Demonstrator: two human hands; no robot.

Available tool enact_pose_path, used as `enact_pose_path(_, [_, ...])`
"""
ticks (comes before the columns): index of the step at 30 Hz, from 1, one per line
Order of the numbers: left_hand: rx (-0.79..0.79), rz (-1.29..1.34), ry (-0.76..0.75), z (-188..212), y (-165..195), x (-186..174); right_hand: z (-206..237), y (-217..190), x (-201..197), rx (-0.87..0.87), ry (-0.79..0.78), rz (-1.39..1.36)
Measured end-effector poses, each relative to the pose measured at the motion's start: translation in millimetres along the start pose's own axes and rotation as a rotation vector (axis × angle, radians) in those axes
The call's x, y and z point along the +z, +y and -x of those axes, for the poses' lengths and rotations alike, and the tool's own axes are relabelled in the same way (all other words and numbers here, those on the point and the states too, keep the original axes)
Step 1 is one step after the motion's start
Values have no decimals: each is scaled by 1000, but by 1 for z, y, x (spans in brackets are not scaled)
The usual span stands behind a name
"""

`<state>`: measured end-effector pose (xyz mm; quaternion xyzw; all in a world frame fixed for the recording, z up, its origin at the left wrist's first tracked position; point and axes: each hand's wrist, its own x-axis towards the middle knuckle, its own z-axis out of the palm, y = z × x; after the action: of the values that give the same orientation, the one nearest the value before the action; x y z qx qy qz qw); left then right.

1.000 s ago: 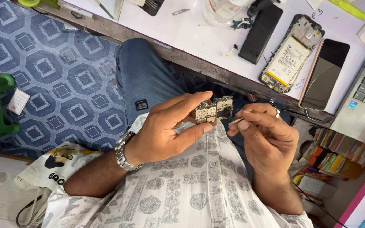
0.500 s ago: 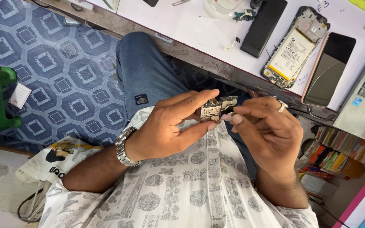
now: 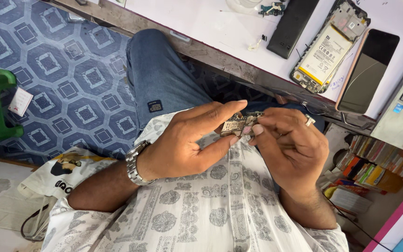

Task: The person holds a disassembled smartphone motherboard, wipes and cleans it with a tissue, applies liquid from a small bottle onto the board, and continues cleaning and repositioning the board. They then align the motherboard into the phone frame with the battery and press it into place.

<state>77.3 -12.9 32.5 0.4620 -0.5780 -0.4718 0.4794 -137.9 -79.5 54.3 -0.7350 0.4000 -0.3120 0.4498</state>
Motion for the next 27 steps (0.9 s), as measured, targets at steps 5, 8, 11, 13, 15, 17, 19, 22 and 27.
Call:
enact_pose_path(5, [104,-49,106,2,4,8,10,3,3,-1,55,29])
enact_pose_path(8, [27,-18,147,2,5,19,13,-1,7,68,82,-66])
enact_pose_path(11, [15,7,170,3,6,22,15,-4,5,196,109,-237])
enact_pose_path(13, [51,4,181,3,6,23,15,-1,0,208,-18,-387])
enact_pose_path(15, [80,2,187,3,8,23,16,5,-4,225,-88,-505])
enact_pose_path(17, [85,18,188,3,10,24,19,11,-5,247,-98,-588])
enact_pose_path(19, [74,29,192,2,12,26,23,16,-5,212,-72,-543])
enact_pose_path(22, [70,10,207,1,13,29,28,19,-2,143,-32,-406])
enact_pose_path(27, [84,-20,239,0,11,30,26,19,1,132,-32,-365])
